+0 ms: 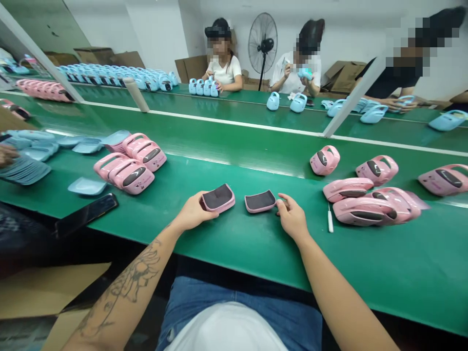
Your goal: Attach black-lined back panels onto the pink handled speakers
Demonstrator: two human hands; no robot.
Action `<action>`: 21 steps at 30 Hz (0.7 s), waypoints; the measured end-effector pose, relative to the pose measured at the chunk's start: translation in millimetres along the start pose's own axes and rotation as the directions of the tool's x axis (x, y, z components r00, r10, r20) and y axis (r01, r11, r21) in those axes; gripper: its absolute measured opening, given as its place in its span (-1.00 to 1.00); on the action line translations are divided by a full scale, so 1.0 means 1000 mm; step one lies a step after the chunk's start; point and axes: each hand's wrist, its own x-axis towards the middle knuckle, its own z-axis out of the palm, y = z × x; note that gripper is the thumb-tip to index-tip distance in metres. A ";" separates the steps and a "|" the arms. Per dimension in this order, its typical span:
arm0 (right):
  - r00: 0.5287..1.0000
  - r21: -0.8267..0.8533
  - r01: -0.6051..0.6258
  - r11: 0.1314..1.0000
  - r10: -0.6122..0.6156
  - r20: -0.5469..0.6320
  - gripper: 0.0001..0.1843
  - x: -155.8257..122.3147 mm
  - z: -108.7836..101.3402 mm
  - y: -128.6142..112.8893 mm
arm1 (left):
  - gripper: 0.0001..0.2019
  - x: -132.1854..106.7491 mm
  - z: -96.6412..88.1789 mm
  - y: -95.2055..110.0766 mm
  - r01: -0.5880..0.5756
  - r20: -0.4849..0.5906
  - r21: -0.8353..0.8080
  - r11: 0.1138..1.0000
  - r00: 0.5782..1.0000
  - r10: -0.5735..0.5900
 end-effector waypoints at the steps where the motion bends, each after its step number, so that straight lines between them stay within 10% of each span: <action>1: 1.000 0.008 0.003 1.000 -0.004 0.002 -0.33 0.000 0.000 0.001 | -0.29 0.003 -0.001 0.001 -0.001 -0.008 -0.016 1.000 1.000 0.000; 7: 1.000 0.049 0.003 0.999 -0.004 0.025 -0.39 0.007 -0.001 0.002 | -0.21 0.025 0.008 0.021 -0.065 -0.006 -0.075 0.995 0.998 0.065; 21: 0.999 0.176 -0.035 0.984 0.032 0.024 -0.42 0.011 -0.005 -0.004 | -0.22 0.067 0.095 0.067 -0.242 0.177 -0.128 0.962 0.949 0.262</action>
